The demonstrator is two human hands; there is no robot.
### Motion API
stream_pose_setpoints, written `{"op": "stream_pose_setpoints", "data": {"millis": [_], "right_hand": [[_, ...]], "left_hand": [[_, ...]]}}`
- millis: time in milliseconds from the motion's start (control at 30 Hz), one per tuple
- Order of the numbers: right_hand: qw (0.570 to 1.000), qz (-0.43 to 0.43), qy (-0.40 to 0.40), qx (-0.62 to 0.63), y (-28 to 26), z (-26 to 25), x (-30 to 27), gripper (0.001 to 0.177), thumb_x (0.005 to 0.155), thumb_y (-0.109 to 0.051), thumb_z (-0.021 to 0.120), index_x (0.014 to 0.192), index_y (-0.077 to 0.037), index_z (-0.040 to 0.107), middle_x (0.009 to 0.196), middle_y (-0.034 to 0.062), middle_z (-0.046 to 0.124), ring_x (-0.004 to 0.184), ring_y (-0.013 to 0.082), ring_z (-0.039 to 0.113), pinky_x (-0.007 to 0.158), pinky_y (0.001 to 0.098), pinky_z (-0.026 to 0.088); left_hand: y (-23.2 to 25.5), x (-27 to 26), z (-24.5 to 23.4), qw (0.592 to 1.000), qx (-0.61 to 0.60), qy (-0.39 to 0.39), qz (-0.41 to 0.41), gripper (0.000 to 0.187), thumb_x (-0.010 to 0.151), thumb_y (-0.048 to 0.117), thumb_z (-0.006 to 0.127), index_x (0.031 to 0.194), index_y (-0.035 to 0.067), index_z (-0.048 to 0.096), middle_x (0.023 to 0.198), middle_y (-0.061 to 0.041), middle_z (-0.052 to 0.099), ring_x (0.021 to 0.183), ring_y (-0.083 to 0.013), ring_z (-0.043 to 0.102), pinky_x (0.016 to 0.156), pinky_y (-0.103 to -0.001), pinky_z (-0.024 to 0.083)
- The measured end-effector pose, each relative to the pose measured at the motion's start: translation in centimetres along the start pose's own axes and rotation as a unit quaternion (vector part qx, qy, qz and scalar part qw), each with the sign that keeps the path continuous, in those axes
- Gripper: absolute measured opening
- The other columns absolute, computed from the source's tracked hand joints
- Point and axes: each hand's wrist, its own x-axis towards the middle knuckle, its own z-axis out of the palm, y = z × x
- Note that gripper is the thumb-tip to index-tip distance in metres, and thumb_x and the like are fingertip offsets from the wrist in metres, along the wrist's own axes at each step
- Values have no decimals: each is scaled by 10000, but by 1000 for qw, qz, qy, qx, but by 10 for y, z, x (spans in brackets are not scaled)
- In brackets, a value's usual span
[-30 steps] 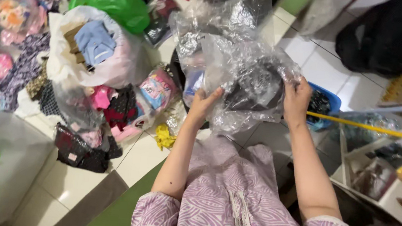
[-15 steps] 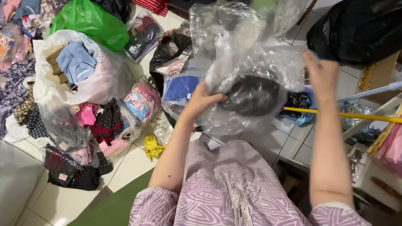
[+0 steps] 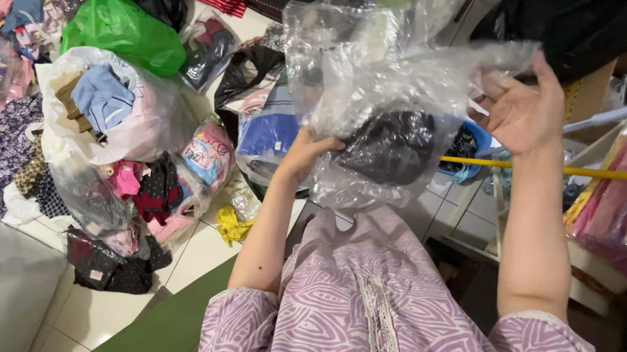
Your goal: The person sorts through various items of clothing, removes them from plastic bags and bubble wrap, and places them into a black plastic bag on the floor.
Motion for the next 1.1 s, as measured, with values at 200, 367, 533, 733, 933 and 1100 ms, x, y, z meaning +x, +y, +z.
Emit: {"op": "stream_pose_setpoints", "data": {"millis": [200,367,533,733,933,1100], "right_hand": [[901,-321,-12,-290,38,6,-19,878,1003,-352,962,1673,-96,455,1632,189,599,1380,348,664,1162,564,625],[547,-546,104,-626,61,0,-34,975,1028,-322,1072,1695,-145,383,1791,142,345,1615,386,436,1331,567,470],[404,-574,89,-706,49,11,-58,1142,907,-534,1062,1744,-220,351,1824,155,310,1678,470,270,1386,656,232],[470,-228,102,-846,61,13,-53,1099,784,-599,972,1708,-287,466,1314,20,761,1413,319,647,1381,821,84],[579,-405,136,-695,67,-73,-37,208,1175,-57,722,1345,-175,743,1202,82,749,1203,300,726,1139,469,578],[875,-415,12,-248,62,-105,-42,108,1197,-135,656,1296,-177,643,1364,103,760,1258,229,753,1113,354,642]], "left_hand": [[-17,17,-7,998,-11,40,-45,607,868,79,867,1430,-37,670,1221,-91,814,1103,-208,772,1006,-368,588],[-11,20,3,999,-17,-16,-29,637,872,54,835,1485,-7,675,1265,-88,811,1132,-198,775,1033,-362,606],[-10,23,12,996,48,-57,-41,642,901,-11,837,1522,-32,676,1286,-130,807,1077,-201,774,913,-351,626],[19,12,35,989,-12,-143,-38,909,830,-8,846,1645,163,481,1222,-58,811,1008,-169,800,887,-346,673],[-10,22,27,996,8,-81,-19,503,1036,66,886,1495,-85,745,1226,-110,808,1046,-189,750,903,-370,629],[-6,28,19,996,-84,6,-40,505,1021,253,889,1431,-4,744,1255,-57,831,1099,-169,805,933,-351,672]]}}
